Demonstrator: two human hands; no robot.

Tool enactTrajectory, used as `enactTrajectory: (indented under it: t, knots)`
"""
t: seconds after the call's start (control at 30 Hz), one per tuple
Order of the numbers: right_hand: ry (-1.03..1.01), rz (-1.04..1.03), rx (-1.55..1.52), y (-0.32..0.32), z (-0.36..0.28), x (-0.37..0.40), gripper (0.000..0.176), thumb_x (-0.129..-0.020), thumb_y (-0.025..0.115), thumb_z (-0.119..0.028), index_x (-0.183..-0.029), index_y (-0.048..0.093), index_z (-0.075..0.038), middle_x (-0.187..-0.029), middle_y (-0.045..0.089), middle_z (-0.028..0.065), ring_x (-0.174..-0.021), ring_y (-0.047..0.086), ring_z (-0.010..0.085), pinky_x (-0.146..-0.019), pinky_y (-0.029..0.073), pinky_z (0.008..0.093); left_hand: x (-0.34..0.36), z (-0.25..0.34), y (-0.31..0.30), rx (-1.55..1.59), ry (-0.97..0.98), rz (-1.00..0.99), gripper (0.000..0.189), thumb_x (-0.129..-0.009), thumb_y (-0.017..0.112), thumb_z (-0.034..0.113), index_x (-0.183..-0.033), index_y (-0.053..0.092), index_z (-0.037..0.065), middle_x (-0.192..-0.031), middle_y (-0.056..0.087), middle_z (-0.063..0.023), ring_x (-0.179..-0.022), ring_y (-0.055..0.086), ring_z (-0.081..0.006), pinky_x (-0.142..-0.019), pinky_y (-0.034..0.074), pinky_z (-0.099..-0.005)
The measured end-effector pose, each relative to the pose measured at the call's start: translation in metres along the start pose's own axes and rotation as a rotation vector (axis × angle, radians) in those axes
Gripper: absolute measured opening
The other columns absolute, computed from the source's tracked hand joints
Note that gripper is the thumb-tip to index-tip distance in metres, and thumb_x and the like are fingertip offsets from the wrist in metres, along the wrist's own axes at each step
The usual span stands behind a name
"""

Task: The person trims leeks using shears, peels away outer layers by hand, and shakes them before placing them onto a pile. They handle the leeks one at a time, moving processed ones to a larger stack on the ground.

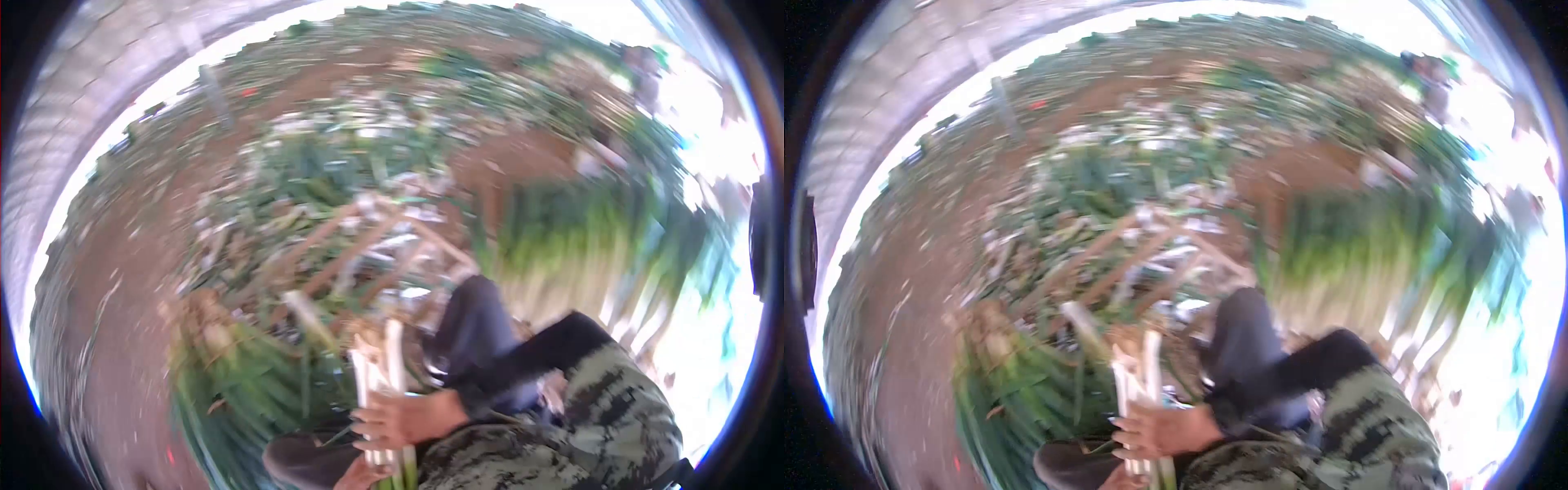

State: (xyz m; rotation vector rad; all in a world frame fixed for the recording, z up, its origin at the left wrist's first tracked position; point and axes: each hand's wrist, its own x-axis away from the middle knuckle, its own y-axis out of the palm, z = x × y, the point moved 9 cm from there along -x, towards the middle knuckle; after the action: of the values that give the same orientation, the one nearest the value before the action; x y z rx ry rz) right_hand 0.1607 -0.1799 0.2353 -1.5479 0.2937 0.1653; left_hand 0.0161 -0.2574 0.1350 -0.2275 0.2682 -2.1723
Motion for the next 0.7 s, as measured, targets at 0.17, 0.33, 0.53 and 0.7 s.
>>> enactTrajectory:
  t: [0.17,0.33,0.53,0.7]
  knots:
    - [-0.043,0.201,0.198,-0.042,0.004,0.023,0.037,-0.091,0.055,-0.031,-0.107,0.061,0.002,-0.097,0.064,0.0148,-0.091,0.064,0.0323,-0.087,0.041,0.062,-0.065,0.013,0.0,0.527,-0.699,-0.005,0.046,-0.103,0.055,0.02,-0.146,0.046,0.004,-0.136,0.058,-0.0187,-0.122,0.058,-0.0323,-0.105,0.047,-0.0452]
    - [-0.035,0.24,0.381,-0.069,0.018,0.063,0.025,-0.092,0.058,-0.023,-0.101,0.062,0.0,-0.091,0.064,0.0101,-0.087,0.065,0.0301,-0.085,0.045,0.058,-0.111,0.014,-0.013,0.46,-0.693,0.032,0.048,-0.104,0.055,0.021,-0.147,0.045,0.004,-0.137,0.058,-0.0191,-0.123,0.058,-0.0332,-0.105,0.047,-0.0465]
    - [0.241,0.116,0.601,-0.125,0.082,0.149,0.031,-0.086,0.064,-0.025,-0.106,0.059,-0.002,-0.086,0.058,0.0028,-0.082,0.062,0.0252,-0.084,0.046,0.0547,-0.157,0.024,-0.039,0.417,-0.646,0.051,0.05,-0.104,0.055,0.022,-0.149,0.043,0.004,-0.138,0.057,-0.0196,-0.124,0.057,-0.0343,-0.105,0.046,-0.0479]
    - [0.717,0.025,0.629,-0.245,0.1,0.293,0.055,-0.081,0.066,-0.009,-0.132,0.052,0.007,-0.098,0.06,0.0131,-0.089,0.062,0.0316,-0.079,0.054,0.0484,-0.189,0.041,-0.077,0.386,-0.577,0.092,0.051,-0.104,0.054,0.023,-0.15,0.041,0.004,-0.138,0.056,-0.02,-0.124,0.056,-0.0352,-0.106,0.046,-0.0492]
